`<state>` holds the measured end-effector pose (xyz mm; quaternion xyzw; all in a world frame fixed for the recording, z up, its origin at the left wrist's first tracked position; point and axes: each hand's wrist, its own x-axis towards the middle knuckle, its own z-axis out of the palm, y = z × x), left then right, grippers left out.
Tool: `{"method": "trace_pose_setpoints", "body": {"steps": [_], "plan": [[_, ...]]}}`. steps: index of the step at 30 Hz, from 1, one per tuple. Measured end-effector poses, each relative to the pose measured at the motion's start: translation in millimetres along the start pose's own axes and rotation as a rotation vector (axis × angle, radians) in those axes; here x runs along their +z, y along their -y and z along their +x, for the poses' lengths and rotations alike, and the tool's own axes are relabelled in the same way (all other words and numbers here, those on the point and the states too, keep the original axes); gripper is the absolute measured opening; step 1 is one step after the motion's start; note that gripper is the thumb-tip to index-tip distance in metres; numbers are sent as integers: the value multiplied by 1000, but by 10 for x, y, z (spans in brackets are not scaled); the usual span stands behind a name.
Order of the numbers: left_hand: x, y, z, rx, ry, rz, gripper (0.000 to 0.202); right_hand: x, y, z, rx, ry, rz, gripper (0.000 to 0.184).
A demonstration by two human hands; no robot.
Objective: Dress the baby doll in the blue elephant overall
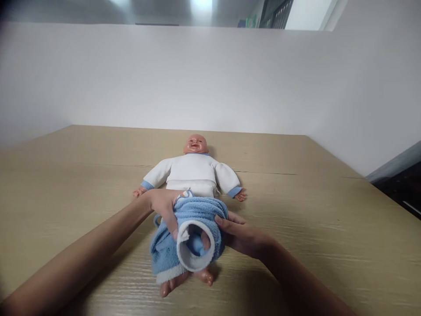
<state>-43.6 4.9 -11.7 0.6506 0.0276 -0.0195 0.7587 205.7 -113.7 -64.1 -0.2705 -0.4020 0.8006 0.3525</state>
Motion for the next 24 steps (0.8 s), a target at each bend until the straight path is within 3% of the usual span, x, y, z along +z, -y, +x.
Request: {"method": "trace_pose_setpoints", "body": {"steps": [2, 5, 7, 10, 14, 19, 24], "plan": [[-1, 19, -9, 26, -56, 20, 80, 21, 43, -21, 6, 51, -60, 38], [-26, 52, -47, -11, -98, 31, 67, 32, 118, -61, -3, 238, -194, 62], [-33, 57, -64, -11, -101, 61, 58, 40, 153, -72, -1, 283, -248, 73], [-12, 46, -64, -1, -102, 88, 59, 80, 176, -40, -79, 98, -294, 64], [38, 31, -45, -17, -234, 77, 65, 142, 169, 61, -232, -195, -251, 47], [92, -40, 21, -23, -251, 164, 68, 255, 233, 108, -310, -366, -407, 30], [153, -145, 64, -15, -284, 321, 57, 607, 262, -83, -287, -500, -578, 44]]}}
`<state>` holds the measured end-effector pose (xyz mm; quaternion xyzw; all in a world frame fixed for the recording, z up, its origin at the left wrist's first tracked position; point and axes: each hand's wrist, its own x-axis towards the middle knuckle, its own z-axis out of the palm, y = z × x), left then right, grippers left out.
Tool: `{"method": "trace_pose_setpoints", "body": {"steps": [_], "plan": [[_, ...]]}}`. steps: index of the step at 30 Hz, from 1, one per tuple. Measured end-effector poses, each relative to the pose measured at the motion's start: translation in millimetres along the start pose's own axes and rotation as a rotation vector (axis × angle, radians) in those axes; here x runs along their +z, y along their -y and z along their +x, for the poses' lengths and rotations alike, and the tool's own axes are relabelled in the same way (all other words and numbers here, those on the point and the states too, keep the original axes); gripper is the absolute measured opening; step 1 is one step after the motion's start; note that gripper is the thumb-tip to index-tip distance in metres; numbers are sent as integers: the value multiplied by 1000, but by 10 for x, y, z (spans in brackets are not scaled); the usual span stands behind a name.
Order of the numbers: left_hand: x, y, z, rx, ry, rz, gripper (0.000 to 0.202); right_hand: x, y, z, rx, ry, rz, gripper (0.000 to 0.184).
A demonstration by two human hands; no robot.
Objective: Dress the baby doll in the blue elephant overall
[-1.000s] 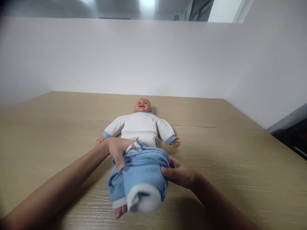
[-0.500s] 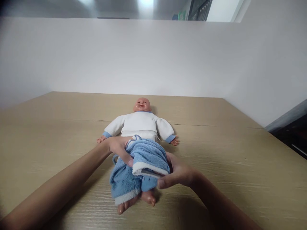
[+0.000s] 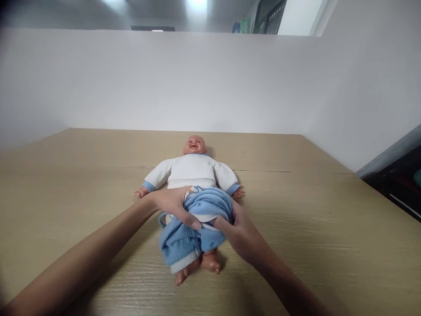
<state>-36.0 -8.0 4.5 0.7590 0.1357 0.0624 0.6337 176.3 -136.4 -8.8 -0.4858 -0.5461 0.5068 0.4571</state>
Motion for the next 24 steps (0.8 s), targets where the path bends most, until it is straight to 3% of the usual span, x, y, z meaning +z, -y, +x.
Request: {"method": "trace_pose_setpoints", "body": {"steps": [5, 8, 11, 16, 19, 24], "plan": [[2, -98, -74, -82, 36, 96, 32, 300, 76, -512, 185, -40, -177, 45], [54, -239, -141, -112, 130, 172, 35, 464, 42, -778, 302, -178, -257, 48], [147, -405, -198, -111, 175, 242, 38, 546, -1, -941, 308, -276, -222, 49], [333, -623, -224, -97, 194, 388, 43, 570, -12, -944, 238, -341, -64, 50], [423, -706, -224, -145, 148, 490, 44, 578, 7, -874, 242, -330, -6, 49], [423, -763, -260, -198, 116, 604, 41, 582, -40, -877, 262, -314, -43, 48]]}}
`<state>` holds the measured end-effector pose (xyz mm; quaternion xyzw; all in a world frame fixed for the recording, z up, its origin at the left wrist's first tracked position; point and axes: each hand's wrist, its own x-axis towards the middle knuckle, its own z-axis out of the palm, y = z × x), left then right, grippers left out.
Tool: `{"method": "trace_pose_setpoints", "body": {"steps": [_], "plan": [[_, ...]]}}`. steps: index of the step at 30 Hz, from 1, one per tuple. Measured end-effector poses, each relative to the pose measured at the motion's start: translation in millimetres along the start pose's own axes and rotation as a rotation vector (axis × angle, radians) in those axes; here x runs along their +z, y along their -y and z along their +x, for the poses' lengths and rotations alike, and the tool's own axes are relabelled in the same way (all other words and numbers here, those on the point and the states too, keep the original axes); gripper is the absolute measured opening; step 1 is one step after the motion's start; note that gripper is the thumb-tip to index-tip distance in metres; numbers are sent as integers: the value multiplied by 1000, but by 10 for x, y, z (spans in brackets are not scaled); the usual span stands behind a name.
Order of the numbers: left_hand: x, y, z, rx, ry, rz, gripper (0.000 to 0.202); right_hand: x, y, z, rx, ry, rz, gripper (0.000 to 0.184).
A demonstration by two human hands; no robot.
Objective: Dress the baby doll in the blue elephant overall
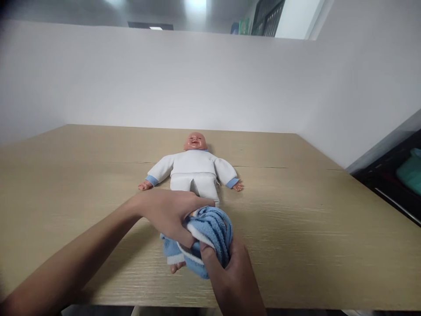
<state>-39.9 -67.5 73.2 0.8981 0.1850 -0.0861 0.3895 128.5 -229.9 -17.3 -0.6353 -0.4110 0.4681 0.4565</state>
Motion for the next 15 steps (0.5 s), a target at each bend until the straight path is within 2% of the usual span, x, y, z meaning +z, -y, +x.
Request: {"method": "trace_pose_setpoints", "body": {"steps": [3, 7, 11, 15], "plan": [[-48, 25, -17, 18, 32, -41, 33, -3, -74, -50, -27, -13, -43, 51], [-35, 51, 29, -76, 45, 24, 39, 17, -173, -112, -26, -88, -104, 59], [106, 106, 131, -149, 40, 156, 51, 10, -286, -113, -67, -133, -179, 58], [257, 159, 200, -232, 24, 214, 61, -42, -429, -83, -86, -186, -284, 49]]}}
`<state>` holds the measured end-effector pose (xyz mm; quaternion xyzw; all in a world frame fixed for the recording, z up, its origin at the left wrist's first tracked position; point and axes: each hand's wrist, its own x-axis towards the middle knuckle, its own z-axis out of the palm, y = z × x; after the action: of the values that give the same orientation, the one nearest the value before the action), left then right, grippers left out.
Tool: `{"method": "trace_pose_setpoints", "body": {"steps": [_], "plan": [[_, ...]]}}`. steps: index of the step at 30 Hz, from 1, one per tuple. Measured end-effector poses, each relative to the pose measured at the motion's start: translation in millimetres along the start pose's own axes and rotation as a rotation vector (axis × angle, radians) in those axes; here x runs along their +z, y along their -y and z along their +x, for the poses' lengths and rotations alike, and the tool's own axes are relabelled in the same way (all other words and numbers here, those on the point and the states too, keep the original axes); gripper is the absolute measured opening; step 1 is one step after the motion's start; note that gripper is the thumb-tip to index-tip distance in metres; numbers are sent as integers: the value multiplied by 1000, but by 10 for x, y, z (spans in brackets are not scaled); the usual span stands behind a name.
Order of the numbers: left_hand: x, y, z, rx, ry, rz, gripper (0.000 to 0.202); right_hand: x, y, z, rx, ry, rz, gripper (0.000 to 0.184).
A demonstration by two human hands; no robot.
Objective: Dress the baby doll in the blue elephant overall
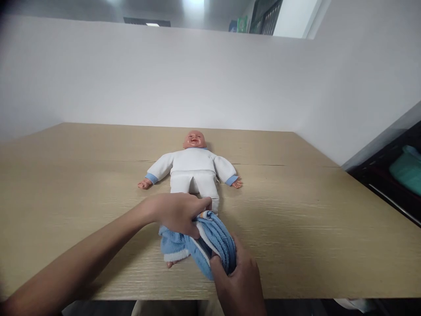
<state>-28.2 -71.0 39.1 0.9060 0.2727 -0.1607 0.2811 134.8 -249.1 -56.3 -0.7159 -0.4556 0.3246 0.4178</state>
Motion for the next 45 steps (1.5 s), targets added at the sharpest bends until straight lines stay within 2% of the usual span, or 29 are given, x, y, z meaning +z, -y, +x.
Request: {"method": "trace_pose_setpoints", "body": {"steps": [5, 9, 13, 19, 23, 25, 28, 31, 36, 39, 42, 45], "plan": [[114, -108, 11, -87, -25, 62, 65, -23, -142, 41, -51, -71, -223, 35], [191, -166, 8, -100, -19, 119, 67, -59, -219, 109, -126, -5, -302, 32], [266, -85, -21, -71, -80, 57, 58, -58, -301, 173, -60, 27, -136, 42], [310, 58, -162, -11, -199, -256, 54, 18, -333, 291, -3, 241, 363, 28], [322, 92, -251, 24, -241, -499, 54, 79, -233, 353, 22, 343, 458, 42], [348, 105, -277, 71, -269, -627, 54, 97, -162, 378, 1, 319, 492, 49], [411, 131, -301, 115, -336, -752, 59, 88, -77, 454, -103, 226, 517, 57], [460, 169, -312, 136, -442, -699, 57, 27, -52, 604, -197, 249, 452, 56], [452, 247, -326, 226, -589, -494, 31, -206, -18, 904, -326, 445, 235, 28], [429, 302, -391, 236, -581, -376, 43, -408, 92, 1038, -400, 589, 84, 31], [413, 407, -499, 187, -551, -278, 58, -580, 222, 1168, -421, 734, -37, 37], [406, 571, -571, 117, -555, -212, 39, -630, 292, 1343, -413, 876, 3, 28]]}}
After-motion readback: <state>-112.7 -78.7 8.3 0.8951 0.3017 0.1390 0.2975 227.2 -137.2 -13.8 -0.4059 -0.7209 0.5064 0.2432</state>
